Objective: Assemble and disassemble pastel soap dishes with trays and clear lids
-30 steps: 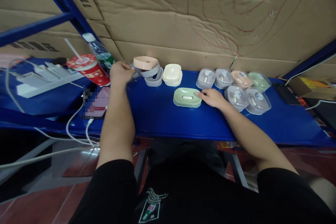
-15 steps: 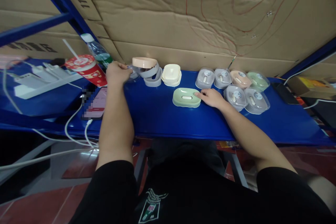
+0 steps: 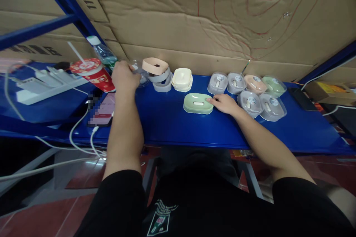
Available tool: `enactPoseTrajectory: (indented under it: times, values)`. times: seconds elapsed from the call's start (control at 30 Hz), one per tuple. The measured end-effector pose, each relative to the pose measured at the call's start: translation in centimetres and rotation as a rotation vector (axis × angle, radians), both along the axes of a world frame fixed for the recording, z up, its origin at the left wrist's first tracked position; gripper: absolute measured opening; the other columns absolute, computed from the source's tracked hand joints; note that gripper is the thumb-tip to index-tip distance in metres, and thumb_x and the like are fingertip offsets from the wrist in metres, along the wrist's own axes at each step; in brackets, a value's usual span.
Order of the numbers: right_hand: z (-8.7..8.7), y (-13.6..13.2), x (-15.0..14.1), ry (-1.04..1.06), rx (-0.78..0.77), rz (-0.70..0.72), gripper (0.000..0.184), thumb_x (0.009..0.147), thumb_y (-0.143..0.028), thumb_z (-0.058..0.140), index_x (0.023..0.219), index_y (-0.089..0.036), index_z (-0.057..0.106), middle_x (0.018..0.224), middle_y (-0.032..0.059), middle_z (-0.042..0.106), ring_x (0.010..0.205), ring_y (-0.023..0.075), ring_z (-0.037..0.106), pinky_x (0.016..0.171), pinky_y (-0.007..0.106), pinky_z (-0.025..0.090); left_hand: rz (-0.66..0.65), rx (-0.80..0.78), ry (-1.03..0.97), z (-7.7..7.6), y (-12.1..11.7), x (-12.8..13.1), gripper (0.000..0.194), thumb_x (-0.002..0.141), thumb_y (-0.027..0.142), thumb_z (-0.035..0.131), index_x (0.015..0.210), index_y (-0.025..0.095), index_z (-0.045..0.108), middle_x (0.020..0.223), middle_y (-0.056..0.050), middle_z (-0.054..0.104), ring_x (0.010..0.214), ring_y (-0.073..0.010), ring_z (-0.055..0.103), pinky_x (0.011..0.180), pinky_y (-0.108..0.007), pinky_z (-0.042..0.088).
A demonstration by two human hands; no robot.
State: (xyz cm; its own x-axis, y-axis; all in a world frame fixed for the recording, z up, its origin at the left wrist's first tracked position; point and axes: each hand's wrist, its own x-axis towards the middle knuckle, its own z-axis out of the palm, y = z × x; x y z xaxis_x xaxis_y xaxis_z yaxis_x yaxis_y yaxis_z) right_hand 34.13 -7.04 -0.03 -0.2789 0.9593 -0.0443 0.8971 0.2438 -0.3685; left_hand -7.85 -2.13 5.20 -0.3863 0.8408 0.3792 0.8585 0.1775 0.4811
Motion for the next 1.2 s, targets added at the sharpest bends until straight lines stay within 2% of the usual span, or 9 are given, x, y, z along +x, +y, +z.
enactPoseTrajectory:
  times: [0.1,0.2,0.33,0.43,0.6,0.77,0.97,1.1,1.2]
  values:
    - [0.0,0.0,0.0,-0.003,-0.005,-0.001,0.069,0.104,-0.082,0.040,0.076,-0.024,0.062,0.077,0.0060,0.072,0.076,0.0224,0.063,0.065,0.034,0.033,-0.030,0.038,0.003,-0.1,0.0,-0.1,0.017,0.088,0.025,0.076,0.091,0.020,0.060,0.120,-0.009,0.068,0.127,-0.0344,0.060,0.110,-0.050,0.047]
    - [0.1,-0.1,0.0,-0.001,-0.002,-0.005,0.069,0.103,-0.083,0.040,0.076,-0.024,0.062,0.077,0.0058,0.071,0.075,0.0222,0.062,0.065,0.034,0.033,-0.058,0.058,-0.016,-0.3,0.1,-0.2,0.017,0.092,0.033,0.073,0.092,0.020,0.064,0.112,-0.008,0.071,0.133,-0.0352,0.057,0.110,-0.050,0.044]
    - [0.0,0.0,0.0,0.000,-0.001,-0.005,0.069,0.103,-0.083,0.039,0.076,-0.024,0.062,0.077,0.0061,0.072,0.076,0.0224,0.063,0.066,0.034,0.033,-0.025,0.026,-0.016,-0.2,0.0,-0.2,0.009,0.095,0.021,0.069,0.099,0.015,0.064,0.121,-0.006,0.071,0.128,-0.0309,0.059,0.113,-0.051,0.043]
    - [0.0,0.0,0.0,-0.007,-0.004,-0.001,0.070,0.104,-0.083,0.039,0.076,-0.024,0.063,0.079,0.0066,0.073,0.077,0.0224,0.064,0.065,0.034,0.033,0.040,-0.003,-0.003,-0.2,0.1,-0.3,0.012,0.093,0.015,0.071,0.103,0.012,0.065,0.131,-0.008,0.070,0.126,-0.0299,0.062,0.113,-0.052,0.044]
    - [-0.1,0.1,0.0,-0.025,-0.004,-0.003,0.070,0.104,-0.083,0.038,0.078,-0.023,0.064,0.082,0.0073,0.075,0.079,0.0227,0.065,0.065,0.034,0.033,0.050,0.023,-0.045,-0.6,0.4,-0.4,0.015,0.094,0.027,0.073,0.103,0.017,0.066,0.132,-0.011,0.072,0.131,-0.0357,0.063,0.111,-0.053,0.048]
    - [-0.1,0.0,0.0,-0.031,-0.009,0.005,0.072,0.103,-0.085,0.037,0.078,-0.024,0.064,0.082,0.0068,0.074,0.079,0.0231,0.065,0.064,0.033,0.032,0.024,0.043,-0.051,-0.7,0.5,-0.4,0.026,0.102,0.042,0.063,0.106,0.016,0.067,0.132,-0.011,0.073,0.134,-0.0351,0.063,0.111,-0.052,0.045]
    - [0.2,-0.1,-0.2,-0.017,-0.007,-0.026,0.068,0.103,-0.082,0.042,0.076,-0.024,0.064,0.080,0.0072,0.075,0.077,0.0234,0.065,0.064,0.033,0.033,-0.042,0.194,0.037,0.5,-0.7,0.1,0.055,0.108,0.057,0.046,0.133,0.011,0.063,0.137,-0.013,0.070,0.137,-0.0324,0.059,0.099,-0.053,0.039]
    - [1.2,-0.8,-0.1,0.136,0.176,-0.152,0.059,0.104,-0.074,0.048,0.083,-0.023,0.068,0.080,0.0076,0.074,0.077,0.0244,0.066,0.066,0.035,0.037,-0.188,0.297,0.033,1.5,-1.9,2.5,0.066,0.110,0.063,0.036,0.145,0.011,0.054,0.133,-0.013,0.071,0.139,-0.0310,0.060,0.095,-0.050,0.041]
    - [2.2,-1.7,0.1,0.308,0.370,-0.199,0.059,0.104,-0.074,0.047,0.109,-0.020,0.071,0.083,0.0075,0.073,0.077,0.0248,0.066,0.073,0.036,0.045,-0.314,0.368,-0.069,1.4,-2.5,5.7,0.072,0.106,0.076,0.035,0.144,0.018,0.054,0.125,-0.010,0.072,0.126,-0.0301,0.067,0.095,-0.048,0.050]
